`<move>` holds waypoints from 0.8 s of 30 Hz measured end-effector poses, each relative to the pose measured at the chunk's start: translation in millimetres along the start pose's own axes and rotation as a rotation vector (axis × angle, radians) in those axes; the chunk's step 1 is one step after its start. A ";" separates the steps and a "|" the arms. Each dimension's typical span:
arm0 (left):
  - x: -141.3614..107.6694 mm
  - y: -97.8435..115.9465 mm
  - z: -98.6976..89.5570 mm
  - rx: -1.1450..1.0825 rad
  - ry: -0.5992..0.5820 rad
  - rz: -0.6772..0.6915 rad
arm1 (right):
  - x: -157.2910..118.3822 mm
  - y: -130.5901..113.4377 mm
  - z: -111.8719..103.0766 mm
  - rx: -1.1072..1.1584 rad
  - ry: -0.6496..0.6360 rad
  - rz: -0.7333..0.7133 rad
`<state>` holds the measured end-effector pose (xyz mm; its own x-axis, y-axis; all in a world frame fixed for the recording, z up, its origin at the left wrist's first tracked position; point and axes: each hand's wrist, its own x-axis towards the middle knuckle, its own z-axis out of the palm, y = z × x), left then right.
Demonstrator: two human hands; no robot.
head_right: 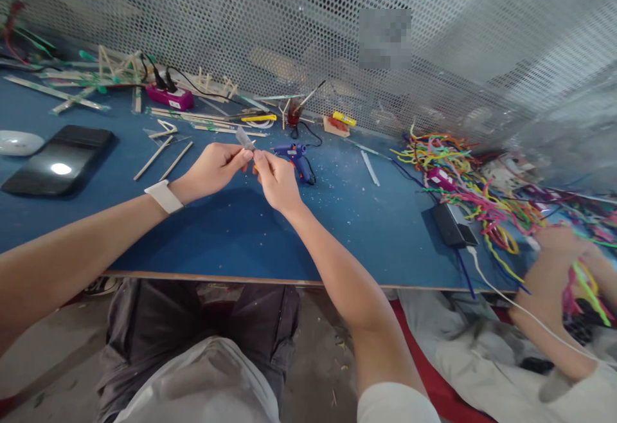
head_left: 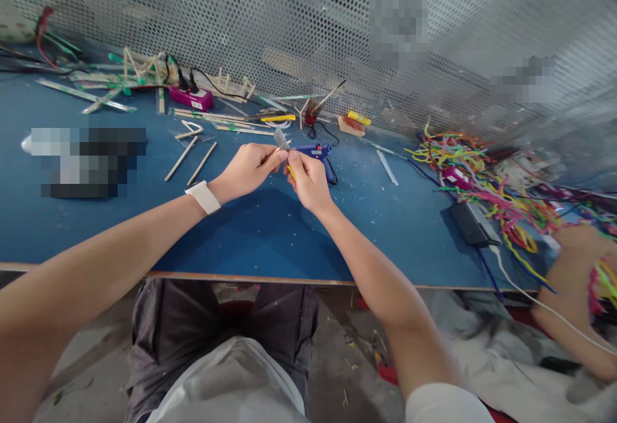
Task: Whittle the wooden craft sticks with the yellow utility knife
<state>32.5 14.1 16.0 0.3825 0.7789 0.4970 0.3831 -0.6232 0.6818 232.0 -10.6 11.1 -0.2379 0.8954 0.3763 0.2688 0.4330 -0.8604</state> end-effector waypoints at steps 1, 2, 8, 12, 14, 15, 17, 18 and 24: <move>-0.1 -0.3 0.3 -0.005 -0.007 0.000 | 0.3 0.4 -0.2 0.004 -0.003 -0.003; -0.1 -0.7 0.6 -0.012 -0.015 0.001 | 0.5 0.8 -0.5 0.008 -0.006 -0.005; -0.1 -2.7 2.8 -0.045 -0.041 0.008 | 1.5 4.4 -2.3 0.022 -0.030 -0.020; 0.1 -5.1 3.8 -0.044 -0.044 0.017 | 2.3 5.3 -2.3 0.015 -0.034 -0.009; 0.3 -5.8 3.8 -0.041 -0.047 0.022 | 2.4 4.7 -2.2 0.017 -0.037 -0.006; 0.4 -5.8 3.7 -0.039 -0.051 0.023 | 2.4 4.1 -2.2 0.018 -0.039 -0.005; 0.7 -5.1 3.1 -0.035 -0.058 0.029 | 2.2 2.9 -2.2 0.021 -0.042 -0.004; 0.7 -4.5 2.6 -0.035 -0.059 0.035 | 2.0 2.3 -2.3 0.022 -0.041 -0.006; 1.0 -2.0 0.2 -0.038 -0.053 0.067 | 1.1 1.4 -2.4 0.020 -0.031 -0.020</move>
<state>32.3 16.1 15.0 0.4503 0.7299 0.5143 0.3229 -0.6701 0.6684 234.4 -8.8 11.2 -0.2720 0.8828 0.3831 0.2448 0.4485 -0.8596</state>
